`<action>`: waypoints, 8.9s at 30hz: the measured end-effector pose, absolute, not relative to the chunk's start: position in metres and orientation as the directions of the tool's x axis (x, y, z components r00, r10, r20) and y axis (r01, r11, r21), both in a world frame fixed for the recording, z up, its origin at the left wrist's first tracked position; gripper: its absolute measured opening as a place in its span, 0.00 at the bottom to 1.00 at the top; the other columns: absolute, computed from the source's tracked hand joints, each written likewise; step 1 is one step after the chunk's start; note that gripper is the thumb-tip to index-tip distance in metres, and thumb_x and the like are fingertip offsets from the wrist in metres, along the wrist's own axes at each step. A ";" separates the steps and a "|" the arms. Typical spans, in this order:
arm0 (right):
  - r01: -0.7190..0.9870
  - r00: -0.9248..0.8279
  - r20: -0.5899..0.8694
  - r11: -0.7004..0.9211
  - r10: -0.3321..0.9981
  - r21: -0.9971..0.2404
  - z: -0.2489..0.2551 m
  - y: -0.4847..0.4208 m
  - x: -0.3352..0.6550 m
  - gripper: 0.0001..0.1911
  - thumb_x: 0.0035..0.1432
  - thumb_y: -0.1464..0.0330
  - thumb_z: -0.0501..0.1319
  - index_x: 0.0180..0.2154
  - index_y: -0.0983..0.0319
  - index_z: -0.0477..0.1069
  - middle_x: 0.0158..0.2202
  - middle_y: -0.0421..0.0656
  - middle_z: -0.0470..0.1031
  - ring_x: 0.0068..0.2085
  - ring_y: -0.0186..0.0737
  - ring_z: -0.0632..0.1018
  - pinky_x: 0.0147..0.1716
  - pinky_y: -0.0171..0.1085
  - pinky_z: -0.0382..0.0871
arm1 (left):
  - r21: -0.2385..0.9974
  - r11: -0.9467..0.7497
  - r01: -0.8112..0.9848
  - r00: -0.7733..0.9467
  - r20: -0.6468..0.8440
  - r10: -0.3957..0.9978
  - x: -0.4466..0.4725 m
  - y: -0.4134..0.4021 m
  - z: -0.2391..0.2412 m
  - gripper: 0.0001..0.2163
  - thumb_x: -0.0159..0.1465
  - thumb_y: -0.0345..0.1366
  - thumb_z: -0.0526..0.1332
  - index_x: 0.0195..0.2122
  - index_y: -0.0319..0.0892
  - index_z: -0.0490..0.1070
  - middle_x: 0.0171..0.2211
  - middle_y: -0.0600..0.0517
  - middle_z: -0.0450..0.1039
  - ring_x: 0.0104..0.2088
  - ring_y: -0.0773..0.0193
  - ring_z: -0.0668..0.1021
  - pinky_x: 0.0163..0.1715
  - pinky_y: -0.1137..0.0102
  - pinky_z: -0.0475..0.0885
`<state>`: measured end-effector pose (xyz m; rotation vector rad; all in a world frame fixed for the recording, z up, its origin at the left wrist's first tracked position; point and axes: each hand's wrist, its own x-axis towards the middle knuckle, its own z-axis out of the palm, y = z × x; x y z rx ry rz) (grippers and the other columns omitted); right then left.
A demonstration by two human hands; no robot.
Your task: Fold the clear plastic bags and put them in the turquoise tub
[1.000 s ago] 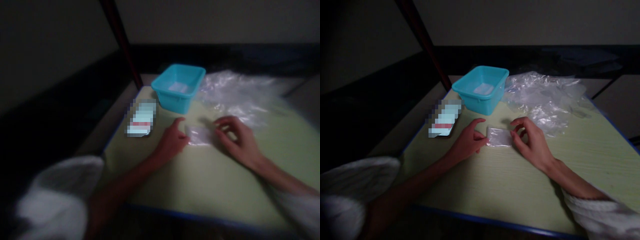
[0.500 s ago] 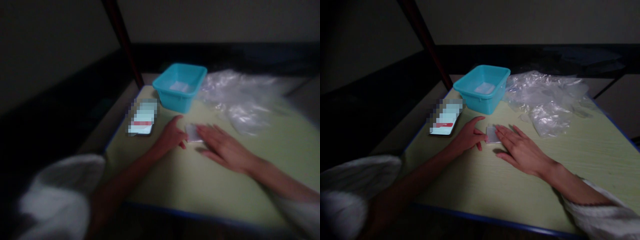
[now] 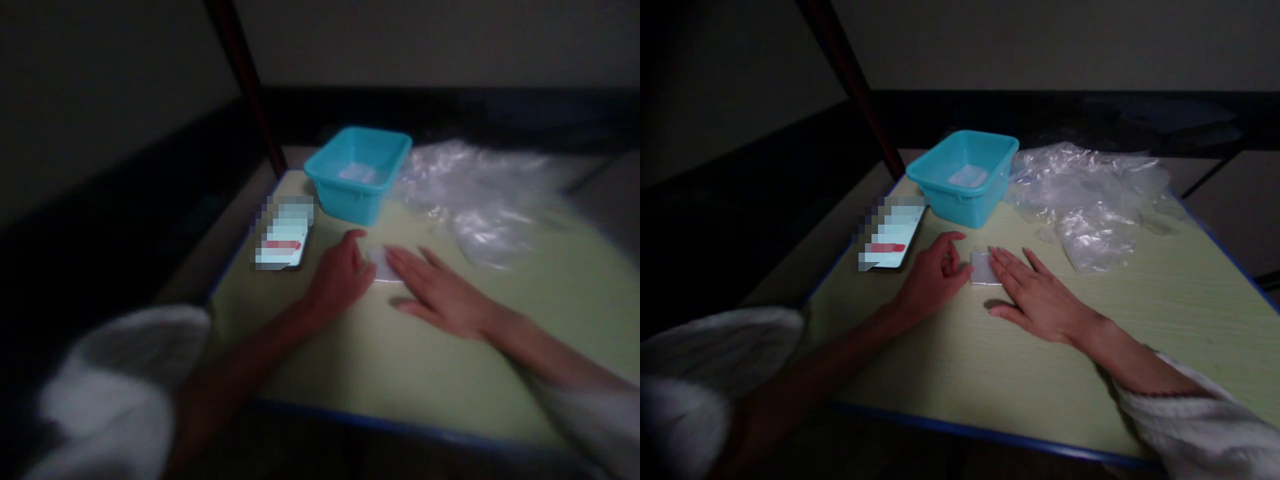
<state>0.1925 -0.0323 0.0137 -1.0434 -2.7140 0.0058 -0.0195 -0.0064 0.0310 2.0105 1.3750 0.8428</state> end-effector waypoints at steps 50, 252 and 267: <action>0.469 -0.175 0.445 0.472 0.878 -0.747 0.038 -0.031 0.191 0.04 0.58 0.69 0.56 0.30 0.60 0.67 0.26 0.40 0.73 0.27 0.35 0.75 0.24 0.33 0.69 | 0.679 -0.554 0.482 0.477 0.328 0.816 -0.018 -0.008 0.011 0.13 0.63 0.37 0.54 0.22 0.39 0.67 0.22 0.53 0.68 0.26 0.66 0.70 0.30 0.70 0.64; 0.509 0.229 0.863 0.700 0.450 -0.501 0.169 0.030 0.268 0.12 0.63 0.69 0.45 0.44 0.64 0.62 0.61 0.62 0.59 0.58 0.58 0.65 0.43 0.49 0.65 | 0.834 0.333 -0.439 0.338 -0.190 0.922 -0.011 0.022 0.015 0.03 0.53 0.29 0.65 0.27 0.38 0.70 0.25 0.53 0.73 0.28 0.69 0.75 0.35 0.74 0.67; 0.075 -0.920 0.179 0.606 0.348 -0.792 0.047 -0.040 0.161 0.04 0.58 0.70 0.61 0.35 0.65 0.72 0.43 0.52 0.76 0.47 0.40 0.75 0.46 0.41 0.68 | 0.819 0.496 -0.288 0.434 -0.350 0.830 -0.024 0.037 0.031 0.23 0.68 0.49 0.42 0.46 0.37 0.67 0.36 0.44 0.77 0.30 0.60 0.78 0.36 0.65 0.70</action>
